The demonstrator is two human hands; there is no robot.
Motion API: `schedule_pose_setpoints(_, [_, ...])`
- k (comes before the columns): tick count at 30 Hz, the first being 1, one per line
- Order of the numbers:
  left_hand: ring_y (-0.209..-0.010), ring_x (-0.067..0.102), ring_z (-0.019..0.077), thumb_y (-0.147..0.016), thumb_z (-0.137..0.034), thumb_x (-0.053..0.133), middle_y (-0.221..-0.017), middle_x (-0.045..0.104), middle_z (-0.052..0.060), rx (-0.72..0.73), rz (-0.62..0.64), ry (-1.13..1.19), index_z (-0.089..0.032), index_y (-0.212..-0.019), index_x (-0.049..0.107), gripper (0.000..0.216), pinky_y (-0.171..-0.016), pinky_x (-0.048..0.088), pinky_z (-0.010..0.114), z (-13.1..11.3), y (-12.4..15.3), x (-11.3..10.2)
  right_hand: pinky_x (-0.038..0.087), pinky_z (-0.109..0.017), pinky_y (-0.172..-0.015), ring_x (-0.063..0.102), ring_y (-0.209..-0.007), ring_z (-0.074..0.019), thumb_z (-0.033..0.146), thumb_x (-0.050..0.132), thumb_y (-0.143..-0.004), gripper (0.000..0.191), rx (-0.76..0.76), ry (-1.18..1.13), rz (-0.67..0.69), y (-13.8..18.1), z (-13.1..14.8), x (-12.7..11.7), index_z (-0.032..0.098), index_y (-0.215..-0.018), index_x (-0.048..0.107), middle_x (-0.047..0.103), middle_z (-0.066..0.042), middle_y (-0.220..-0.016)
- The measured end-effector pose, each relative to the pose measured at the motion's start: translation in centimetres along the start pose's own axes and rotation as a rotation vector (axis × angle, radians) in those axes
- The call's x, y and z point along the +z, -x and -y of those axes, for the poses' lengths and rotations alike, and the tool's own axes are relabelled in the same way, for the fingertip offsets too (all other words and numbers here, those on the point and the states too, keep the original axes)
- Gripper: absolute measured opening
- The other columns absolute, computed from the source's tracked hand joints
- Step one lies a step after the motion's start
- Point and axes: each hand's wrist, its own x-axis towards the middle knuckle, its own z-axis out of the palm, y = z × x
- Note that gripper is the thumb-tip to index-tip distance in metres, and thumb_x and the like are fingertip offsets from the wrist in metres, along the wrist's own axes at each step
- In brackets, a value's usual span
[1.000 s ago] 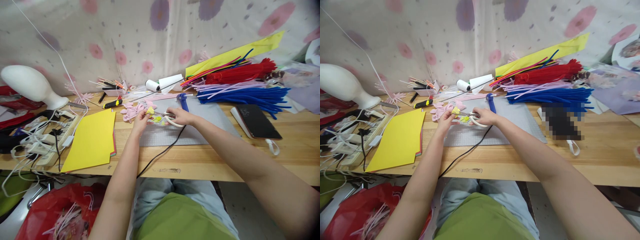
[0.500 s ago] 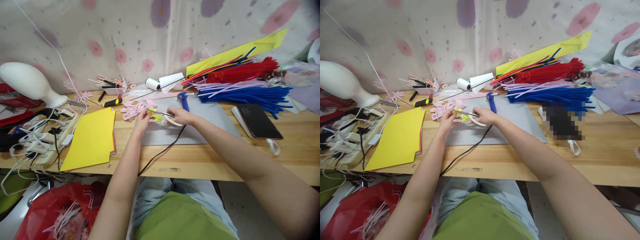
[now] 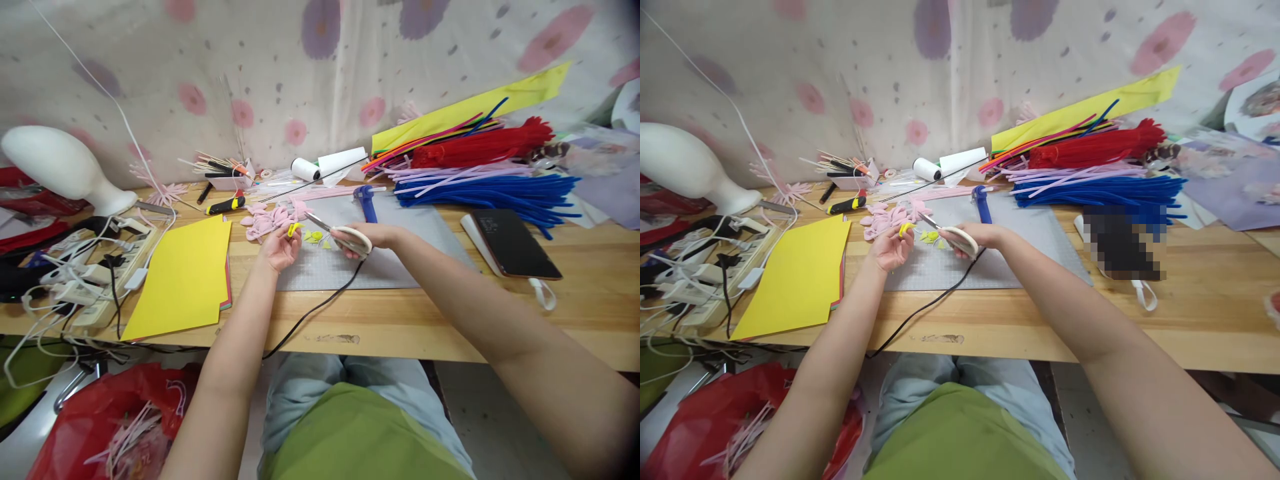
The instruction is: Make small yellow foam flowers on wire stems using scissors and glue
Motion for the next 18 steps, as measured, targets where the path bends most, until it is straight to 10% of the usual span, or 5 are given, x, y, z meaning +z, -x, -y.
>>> schedule_pose_setpoints(7, [-0.045, 0.047, 0.0033, -0.086, -0.018, 0.046, -0.055, 0.051, -0.001, -0.05, -0.069, 0.016, -0.013, -0.086, 0.062, 0.016, -0.045, 0.048, 0.012, -0.6, 0.0, -0.3, 0.028, -0.025, -0.046, 0.041, -0.045, -0.009, 0.057, 0.041, -0.085, 0.045, 0.042, -0.283, 0.189, 0.8, 0.6, -1.2, 0.017, -0.068, 0.049, 0.051, 0.0, -0.052])
schedule_pose_setpoints(18, [-0.068, 0.064, 0.0094, -0.075, -0.013, 0.058, -0.077, 0.065, 0.002, 0.307, -0.218, -0.237, -0.013, -0.084, 0.058, 0.009, -0.062, 0.053, 0.021, -1.9, 0.5, -0.6, 0.029, -0.022, -0.047, 0.044, -0.049, -0.0084, 0.056, 0.07, -0.062, 0.045, 0.038, 0.041, -0.217, 3.3, -1.2, -2.7, 0.018, -0.073, 0.048, 0.052, 0.002, -0.055])
